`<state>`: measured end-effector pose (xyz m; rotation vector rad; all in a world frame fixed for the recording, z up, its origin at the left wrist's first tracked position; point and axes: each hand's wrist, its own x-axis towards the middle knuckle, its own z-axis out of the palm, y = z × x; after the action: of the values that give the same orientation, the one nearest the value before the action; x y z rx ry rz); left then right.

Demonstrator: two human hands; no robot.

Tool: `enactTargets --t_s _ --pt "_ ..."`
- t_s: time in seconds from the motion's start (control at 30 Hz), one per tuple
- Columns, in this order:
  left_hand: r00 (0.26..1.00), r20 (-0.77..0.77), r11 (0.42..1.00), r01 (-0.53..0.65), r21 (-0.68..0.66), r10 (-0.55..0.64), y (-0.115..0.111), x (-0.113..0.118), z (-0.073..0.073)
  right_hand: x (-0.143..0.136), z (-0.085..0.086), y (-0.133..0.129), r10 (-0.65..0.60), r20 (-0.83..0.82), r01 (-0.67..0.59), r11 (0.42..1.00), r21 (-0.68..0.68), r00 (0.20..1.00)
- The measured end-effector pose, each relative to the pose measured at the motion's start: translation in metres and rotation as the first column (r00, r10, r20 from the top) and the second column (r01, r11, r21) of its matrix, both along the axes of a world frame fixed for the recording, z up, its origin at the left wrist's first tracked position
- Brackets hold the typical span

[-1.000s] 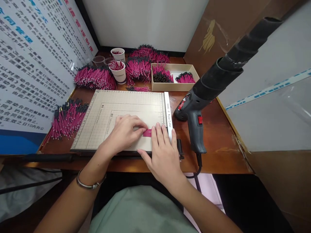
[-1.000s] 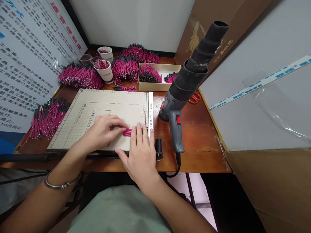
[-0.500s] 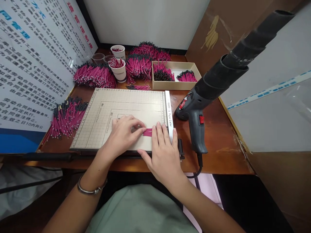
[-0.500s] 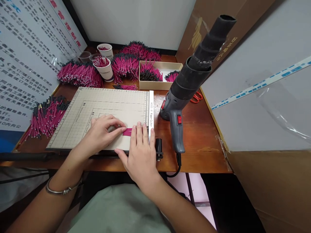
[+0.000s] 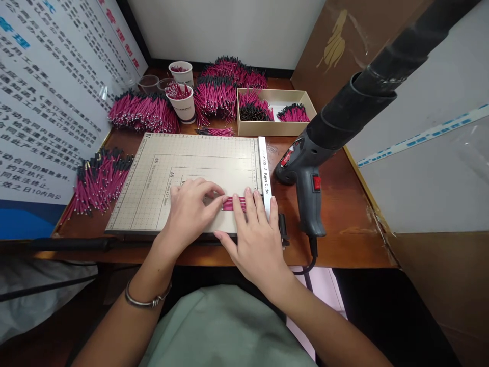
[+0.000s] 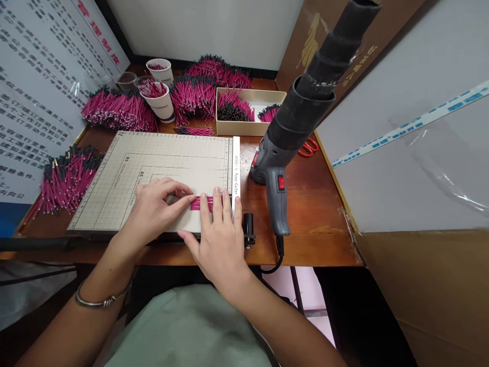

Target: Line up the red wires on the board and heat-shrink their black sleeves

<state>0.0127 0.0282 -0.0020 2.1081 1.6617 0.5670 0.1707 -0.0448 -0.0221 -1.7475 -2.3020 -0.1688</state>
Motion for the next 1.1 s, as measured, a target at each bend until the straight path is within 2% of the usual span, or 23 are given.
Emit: enactTargets --t_s 0.13,0.23,0.37,0.43,0.5,0.7,0.9,1.0,1.1 --pt "1.0 0.024 1.0 -0.016 0.001 0.016 -0.004 -0.002 0.001 -0.001 0.0 0.0 -0.002 -0.008 0.002 1.0 -0.007 1.0" --pt "1.0 -0.004 0.997 -0.004 0.081 0.004 -0.015 -0.005 0.001 -0.001 -0.001 0.0 0.004 -0.008 -0.005 1.0 -0.011 1.0" --pt "0.967 -0.203 0.959 0.195 0.207 -0.153 -0.031 -0.006 -0.001 0.0 -0.002 0.0 0.023 -0.021 -0.024 0.999 -0.041 1.0" --pt "0.93 -0.311 0.938 0.271 0.216 -0.197 -0.036 -0.007 -0.004 0.0 -0.002 0.0 0.027 -0.021 -0.028 0.998 -0.048 0.999" --pt "0.908 -0.355 0.925 0.312 0.217 -0.223 -0.038 -0.009 -0.007 0.001 -0.001 0.0 0.025 -0.028 -0.027 0.997 -0.071 0.999" --pt "0.892 -0.377 0.901 0.356 0.246 -0.249 -0.038 -0.016 -0.012 0.0 0.0 -0.001 0.014 -0.035 -0.017 0.994 -0.104 0.999" --pt "0.852 -0.455 0.879 0.403 0.254 -0.259 -0.042 -0.006 -0.009 -0.002 0.002 0.0 0.008 -0.041 -0.016 0.981 -0.194 0.999" --pt "0.847 -0.452 0.872 0.421 0.25 -0.279 -0.044 -0.003 -0.011 0.0 0.008 -0.001 0.018 -0.051 -0.03 0.966 -0.257 0.999" --pt "0.847 -0.447 0.868 0.428 0.253 -0.288 -0.044 -0.002 -0.013 0.009 0.016 -0.006 0.049 -0.079 -0.067 0.967 -0.245 0.996"
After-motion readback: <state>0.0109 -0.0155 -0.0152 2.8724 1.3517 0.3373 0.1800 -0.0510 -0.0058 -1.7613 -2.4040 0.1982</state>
